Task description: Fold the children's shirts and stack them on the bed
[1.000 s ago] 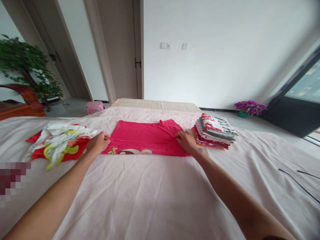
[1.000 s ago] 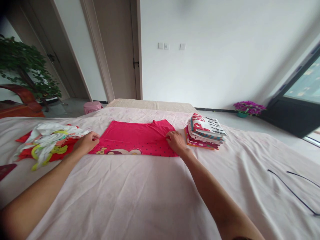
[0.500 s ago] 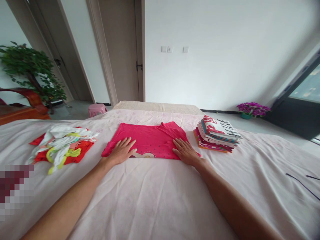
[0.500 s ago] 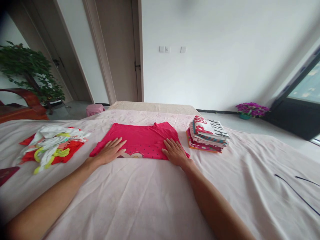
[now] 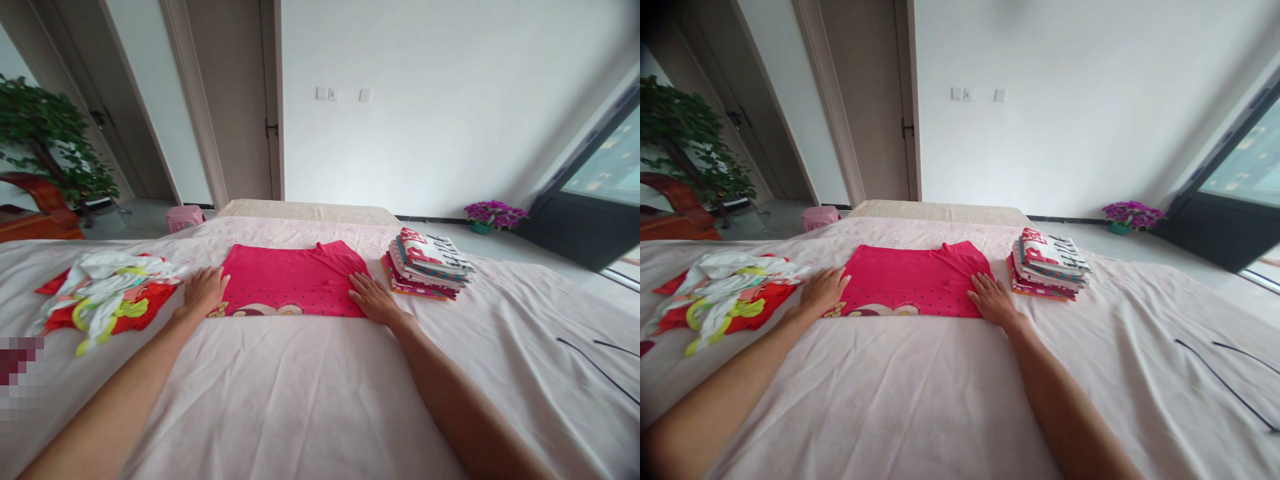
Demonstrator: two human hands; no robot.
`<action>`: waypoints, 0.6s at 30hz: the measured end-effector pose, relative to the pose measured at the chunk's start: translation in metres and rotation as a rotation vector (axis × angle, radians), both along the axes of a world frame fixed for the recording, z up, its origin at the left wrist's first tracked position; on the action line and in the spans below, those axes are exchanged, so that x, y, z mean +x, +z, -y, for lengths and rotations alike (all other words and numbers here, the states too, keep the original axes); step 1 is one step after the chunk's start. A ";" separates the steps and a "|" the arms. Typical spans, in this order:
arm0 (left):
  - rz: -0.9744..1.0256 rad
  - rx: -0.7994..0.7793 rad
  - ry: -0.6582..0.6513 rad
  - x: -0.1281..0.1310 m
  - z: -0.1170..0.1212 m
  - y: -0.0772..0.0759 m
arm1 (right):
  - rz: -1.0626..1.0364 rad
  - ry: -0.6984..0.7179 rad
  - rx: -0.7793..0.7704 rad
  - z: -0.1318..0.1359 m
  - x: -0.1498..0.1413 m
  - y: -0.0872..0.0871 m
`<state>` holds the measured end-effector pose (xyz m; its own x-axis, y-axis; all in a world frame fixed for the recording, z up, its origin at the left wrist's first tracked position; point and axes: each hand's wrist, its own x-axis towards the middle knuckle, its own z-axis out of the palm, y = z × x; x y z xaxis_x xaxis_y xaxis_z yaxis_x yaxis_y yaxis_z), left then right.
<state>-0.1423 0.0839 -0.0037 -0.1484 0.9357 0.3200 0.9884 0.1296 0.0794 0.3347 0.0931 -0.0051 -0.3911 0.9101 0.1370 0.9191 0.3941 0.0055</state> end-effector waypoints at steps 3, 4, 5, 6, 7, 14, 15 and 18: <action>-0.055 0.148 -0.095 0.006 0.020 0.011 | -0.111 -0.055 -0.024 0.003 -0.001 0.013; -0.057 0.174 -0.163 0.008 0.029 0.015 | -0.151 -0.066 -0.015 0.005 -0.001 0.019; -0.053 0.178 -0.242 0.009 0.038 0.018 | -0.187 -0.065 0.002 0.008 -0.001 0.026; -0.045 0.162 -0.324 0.010 0.048 0.021 | -0.218 -0.054 0.024 0.011 -0.001 0.034; -0.038 0.133 -0.403 0.010 0.057 0.024 | -0.243 -0.039 0.046 0.016 -0.001 0.043; -0.037 -0.081 -0.664 -0.014 0.101 0.023 | -0.082 0.121 -0.050 0.067 0.010 0.073; -0.034 -0.093 -0.644 -0.017 0.102 0.022 | -0.026 0.136 -0.059 0.072 0.013 0.070; -0.052 -0.100 -0.573 -0.018 0.097 0.021 | 0.093 0.132 -0.021 0.076 0.022 0.058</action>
